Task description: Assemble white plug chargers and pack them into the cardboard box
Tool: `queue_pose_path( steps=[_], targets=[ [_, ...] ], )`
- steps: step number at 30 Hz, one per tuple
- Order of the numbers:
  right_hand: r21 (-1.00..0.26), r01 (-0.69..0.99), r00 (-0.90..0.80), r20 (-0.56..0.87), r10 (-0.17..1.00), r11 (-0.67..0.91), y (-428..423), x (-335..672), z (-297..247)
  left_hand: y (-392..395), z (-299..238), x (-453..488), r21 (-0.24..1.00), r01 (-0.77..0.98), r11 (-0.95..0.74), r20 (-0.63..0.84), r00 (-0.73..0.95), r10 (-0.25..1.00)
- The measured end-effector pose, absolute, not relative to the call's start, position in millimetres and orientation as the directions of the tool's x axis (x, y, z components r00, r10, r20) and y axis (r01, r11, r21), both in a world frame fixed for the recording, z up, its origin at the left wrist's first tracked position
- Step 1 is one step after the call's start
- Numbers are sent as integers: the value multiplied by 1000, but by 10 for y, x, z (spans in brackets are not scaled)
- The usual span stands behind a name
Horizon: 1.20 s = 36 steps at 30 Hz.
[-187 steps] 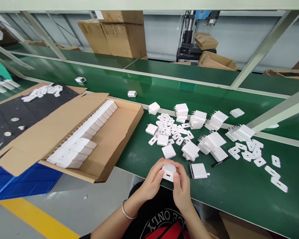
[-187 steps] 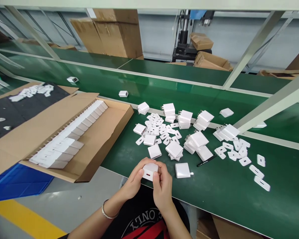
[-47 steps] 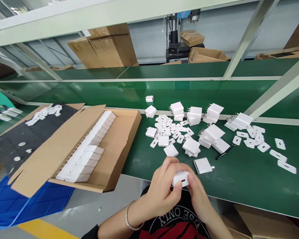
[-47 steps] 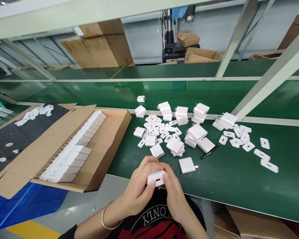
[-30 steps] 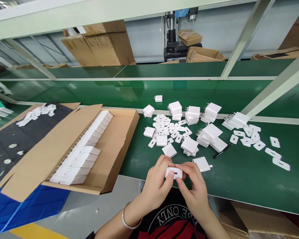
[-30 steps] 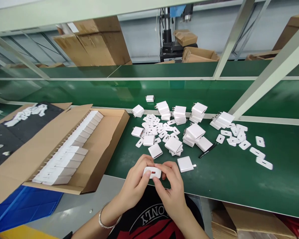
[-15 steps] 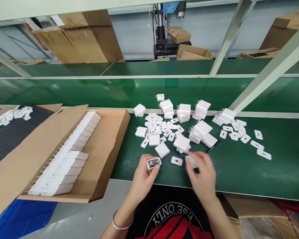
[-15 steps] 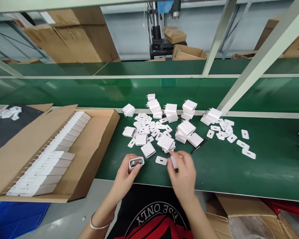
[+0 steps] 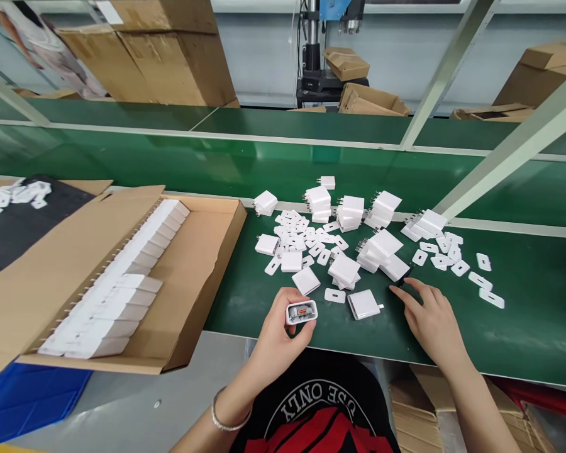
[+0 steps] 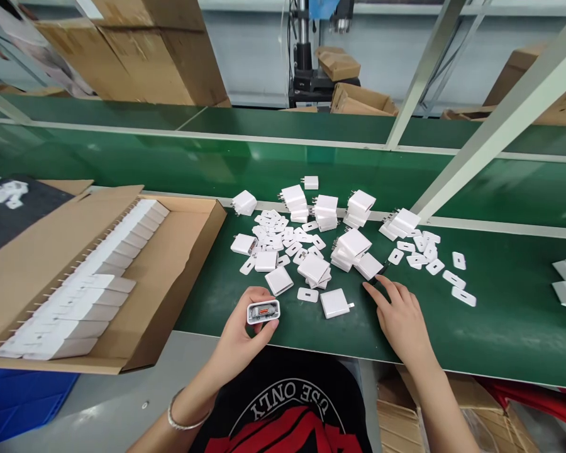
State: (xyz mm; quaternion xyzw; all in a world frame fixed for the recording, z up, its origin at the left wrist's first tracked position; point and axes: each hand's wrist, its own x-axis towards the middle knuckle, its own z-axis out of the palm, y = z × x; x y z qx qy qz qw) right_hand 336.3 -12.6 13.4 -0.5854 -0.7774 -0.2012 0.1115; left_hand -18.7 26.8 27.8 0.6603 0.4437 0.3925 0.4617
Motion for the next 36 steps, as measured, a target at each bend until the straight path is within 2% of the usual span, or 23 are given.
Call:
queue_pose_path(
  steps=[6, 12, 16, 18, 21, 23, 25, 27, 31, 36],
  targets=[
    [177, 940, -337, 353, 872, 292, -112, 3616, 133, 236, 444, -168, 925, 190, -328, 244, 365, 899],
    [259, 916, -394, 430, 813, 307, -49, 3808, 268, 193, 580, -127, 762, 275, -586, 494, 340, 801],
    [259, 921, -386, 516, 765, 291, -98, 3746, 423, 170, 577, -123, 661, 363, -657, 572, 323, 754],
    [129, 967, -253, 601, 758, 220, -157, 3618, 514, 167, 566, -122, 631, 387, -672, 590, 324, 740],
    [-278, 949, 56, 611, 790, 148, -261, 3273, 657, 166, 560, -107, 627, 392, -673, 593, 321, 739],
    [-553, 822, 236, 550, 801, 137, -323, 2969, 727, 158, 570, -89, 653, 393, -647, 568, 310, 762],
    [-750, 637, 339, 480, 809, 178, -361, 2669, 751, 145, 591, -71, 685, 389, -616, 535, 305, 788],
    [-821, 521, 321, 442, 837, 234, -367, 2421, 726, 132, 617, -57, 711, 380, -591, 506, 306, 806],
    [-829, 431, 303, 505, 808, 356, -323, 2099, 629, 114, 649, -55, 725, 367, -583, 497, 308, 811],
    [-941, 49, 348, 330, 877, 334, -325, 1801, 674, 91, 627, -69, 720, 387, -576, 485, 314, 816]
  ],
)
